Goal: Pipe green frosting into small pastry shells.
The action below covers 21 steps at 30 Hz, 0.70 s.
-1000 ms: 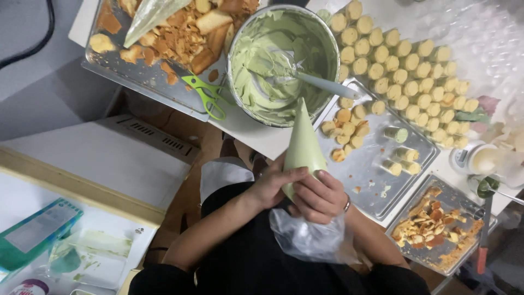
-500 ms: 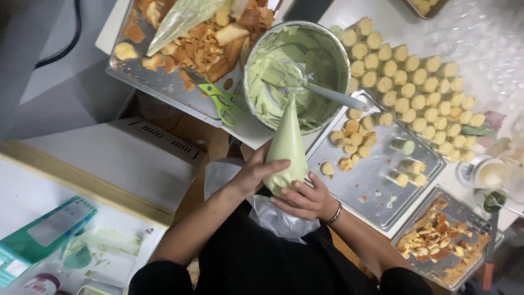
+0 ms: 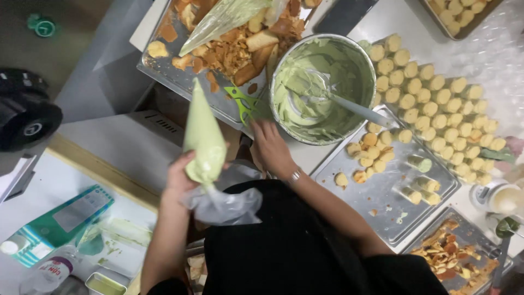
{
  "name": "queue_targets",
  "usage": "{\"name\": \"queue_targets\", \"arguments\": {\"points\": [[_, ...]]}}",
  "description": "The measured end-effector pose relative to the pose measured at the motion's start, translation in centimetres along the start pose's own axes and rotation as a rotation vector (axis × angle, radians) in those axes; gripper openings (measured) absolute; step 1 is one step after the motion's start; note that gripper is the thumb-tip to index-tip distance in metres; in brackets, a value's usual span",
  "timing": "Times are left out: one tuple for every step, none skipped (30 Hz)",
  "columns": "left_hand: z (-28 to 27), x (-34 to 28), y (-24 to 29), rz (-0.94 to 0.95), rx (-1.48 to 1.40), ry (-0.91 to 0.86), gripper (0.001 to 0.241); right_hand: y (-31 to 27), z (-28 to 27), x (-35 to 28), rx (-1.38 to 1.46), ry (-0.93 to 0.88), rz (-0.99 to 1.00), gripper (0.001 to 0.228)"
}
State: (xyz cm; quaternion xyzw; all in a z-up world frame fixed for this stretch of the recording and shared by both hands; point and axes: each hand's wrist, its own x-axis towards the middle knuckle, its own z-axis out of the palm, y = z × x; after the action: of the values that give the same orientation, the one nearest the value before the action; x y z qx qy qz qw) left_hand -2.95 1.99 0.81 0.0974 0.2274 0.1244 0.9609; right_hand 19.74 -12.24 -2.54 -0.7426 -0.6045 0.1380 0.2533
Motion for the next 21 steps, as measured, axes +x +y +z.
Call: {"name": "queue_targets", "arguments": {"points": [[0.8,-0.5,0.9,0.004,0.001,0.001,0.078,0.6,1.6,1.0,0.002,0.0,-0.004,0.072],[1.6,-1.0,1.7,0.01,0.06,0.055,0.079,1.1,3.2,1.9,0.012,-0.107,0.184,0.07],[2.5,-1.5,2.7,0.017,0.121,0.108,0.081,1.7,4.9,3.0,0.022,-0.213,0.37,0.069],[1.3,-1.5,3.5,0.021,0.124,0.11,0.081,2.4,5.8,3.0,0.024,-0.212,0.365,0.069],[0.1,-1.7,4.1,-0.016,0.25,0.128,0.082,3.1,6.8,2.8,0.012,-0.13,0.289,0.072],[-1.2,-1.9,4.8,-0.055,0.376,0.146,0.084,3.8,7.9,2.6,0.001,-0.049,0.213,0.075],[-2.3,-1.7,5.4,-0.053,0.373,0.152,0.084,3.4,7.2,3.2,0.004,-0.055,0.211,0.075],[-3.4,-1.5,6.1,-0.116,0.499,0.137,0.085,3.1,6.4,3.7,0.11,-0.15,0.32,0.077],[-4.4,-1.3,6.7,-0.18,0.625,0.12,0.086,2.7,5.7,4.4,0.216,-0.244,0.429,0.079],[-4.8,-0.9,7.5,-0.179,0.623,0.126,0.086,3.2,6.0,3.9,0.219,-0.25,0.426,0.079],[-5.1,-0.5,8.3,-0.223,0.715,0.121,0.088,3.6,6.3,3.4,0.546,-0.191,0.42,0.072],[-5.3,-0.1,9.1,-0.268,0.808,0.117,0.089,4.1,6.5,3.0,0.873,-0.128,0.408,0.065],[-5.7,0.2,9.9,-0.271,0.808,0.12,0.089,4.2,6.7,2.6,0.876,-0.129,0.409,0.065],[-6.1,0.5,10.7,-0.31,0.838,0.097,0.089,4.3,6.8,2.3,1.028,-0.156,0.435,0.063],[-6.4,1.0,11.4,-0.35,0.869,0.071,0.089,4.6,6.9,1.9,1.178,-0.18,0.46,0.062],[-7.0,1.5,12.1,-0.353,0.87,0.071,0.089,4.8,7.0,1.5,1.18,-0.178,0.462,0.062],[-7.7,2.0,12.8,-0.399,0.872,0.052,0.089,5.0,7.0,1.1,1.254,-0.189,0.478,0.056],[-8.4,2.4,13.4,-0.445,0.873,0.032,0.088,5.2,7.0,0.6,1.328,-0.2,0.493,0.05],[-8.5,3.0,13.9,-0.449,0.874,0.032,0.088,5.4,7.3,0.2,1.33,-0.197,0.496,0.05],[-8.6,3.5,14.3,-0.489,0.875,0.036,0.088,5.7,7.5,-0.3,1.351,-0.21,0.512,0.05],[-8.8,4.1,14.7,-0.529,0.877,0.04,0.089,6.0,7.7,-0.7,1.371,-0.222,0.528,0.051]]}}
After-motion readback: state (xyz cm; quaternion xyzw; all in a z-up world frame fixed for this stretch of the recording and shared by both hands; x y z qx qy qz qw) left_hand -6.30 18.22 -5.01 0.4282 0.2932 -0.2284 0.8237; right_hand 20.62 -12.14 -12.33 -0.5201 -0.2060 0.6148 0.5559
